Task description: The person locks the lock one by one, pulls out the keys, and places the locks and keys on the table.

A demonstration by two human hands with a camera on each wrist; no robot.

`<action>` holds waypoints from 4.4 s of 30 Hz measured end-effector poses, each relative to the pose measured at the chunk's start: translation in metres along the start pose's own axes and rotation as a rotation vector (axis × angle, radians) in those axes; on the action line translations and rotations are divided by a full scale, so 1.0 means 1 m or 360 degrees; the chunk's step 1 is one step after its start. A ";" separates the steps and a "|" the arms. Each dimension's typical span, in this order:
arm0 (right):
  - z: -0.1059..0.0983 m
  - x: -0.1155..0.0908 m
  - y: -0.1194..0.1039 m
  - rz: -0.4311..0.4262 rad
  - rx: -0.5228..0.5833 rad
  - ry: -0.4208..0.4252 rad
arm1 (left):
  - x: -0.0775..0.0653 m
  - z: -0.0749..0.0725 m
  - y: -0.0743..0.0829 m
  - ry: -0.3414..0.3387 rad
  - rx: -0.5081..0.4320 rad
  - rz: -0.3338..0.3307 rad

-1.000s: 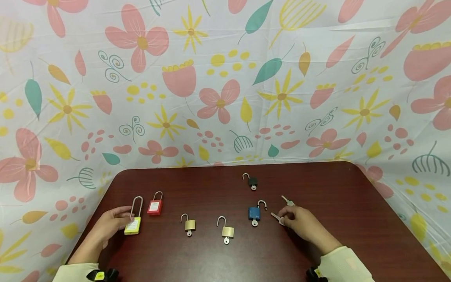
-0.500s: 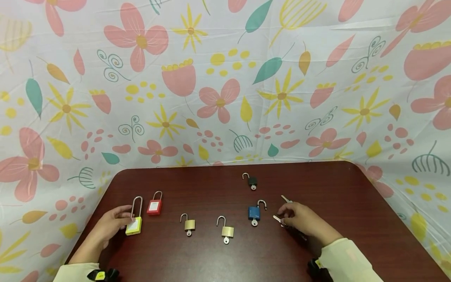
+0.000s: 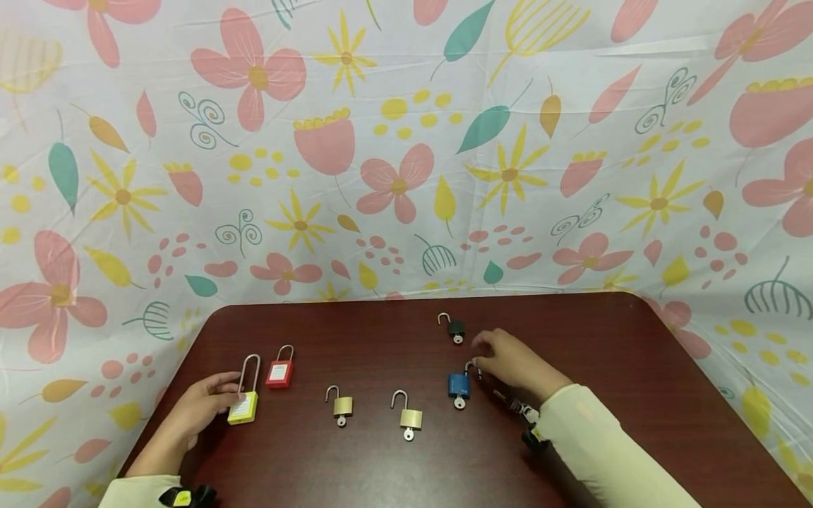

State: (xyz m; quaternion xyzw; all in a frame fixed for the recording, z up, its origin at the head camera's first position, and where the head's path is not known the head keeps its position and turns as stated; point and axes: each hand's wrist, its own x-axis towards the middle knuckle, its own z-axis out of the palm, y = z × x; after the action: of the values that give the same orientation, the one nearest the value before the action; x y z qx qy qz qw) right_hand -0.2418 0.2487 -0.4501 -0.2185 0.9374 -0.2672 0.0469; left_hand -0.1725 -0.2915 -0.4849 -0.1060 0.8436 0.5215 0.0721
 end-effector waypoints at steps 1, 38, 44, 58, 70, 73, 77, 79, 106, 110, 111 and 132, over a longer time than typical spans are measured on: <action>0.001 0.005 -0.002 0.0009 -0.0011 0.0003 | 0.000 0.000 0.000 0.0008 0.0001 -0.0002; 0.025 0.084 -0.004 0.0284 -0.0334 -0.0108 | 0.001 0.003 -0.004 0.0058 -0.0081 -0.0031; 0.024 0.084 -0.002 0.0248 -0.0346 -0.0099 | -0.003 0.003 0.001 0.0095 -0.0065 -0.0052; 0.018 0.078 -0.003 0.0225 -0.0306 -0.0077 | -0.003 0.004 0.019 0.0350 -0.0181 0.0101; 0.013 0.065 -0.017 0.0054 -0.0244 0.0138 | -0.007 0.037 0.062 0.0288 -0.0391 0.0279; 0.009 0.060 -0.027 0.0041 -0.0174 0.0189 | -0.005 0.047 0.071 0.0241 -0.0428 0.0309; 0.006 0.054 -0.040 0.0021 -0.0123 0.0231 | -0.002 0.061 0.084 0.0192 -0.0471 0.0360; 0.006 0.050 -0.045 -0.0006 -0.0112 0.0251 | 0.000 0.070 0.090 0.0154 -0.0485 0.0395; 0.050 0.007 -0.115 -0.0305 0.0130 0.0372 | -0.010 0.174 0.140 -0.0433 -0.0702 0.0613; 0.052 0.006 -0.118 -0.0326 0.0181 0.0357 | -0.011 0.179 0.141 -0.0420 -0.0705 0.0600; 0.053 0.006 -0.119 -0.0338 0.0203 0.0350 | -0.011 0.180 0.140 -0.0417 -0.0710 0.0607; 0.067 0.012 -0.127 -0.0135 0.1183 0.0145 | -0.011 0.178 0.150 -0.0358 -0.1058 0.0561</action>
State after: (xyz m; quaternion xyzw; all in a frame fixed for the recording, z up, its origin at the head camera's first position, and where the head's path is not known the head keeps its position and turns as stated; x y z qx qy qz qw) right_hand -0.1898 0.1145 -0.4411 -0.2130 0.7678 -0.6002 0.0700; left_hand -0.1976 -0.0663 -0.4320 0.0809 0.6206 0.7792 0.0352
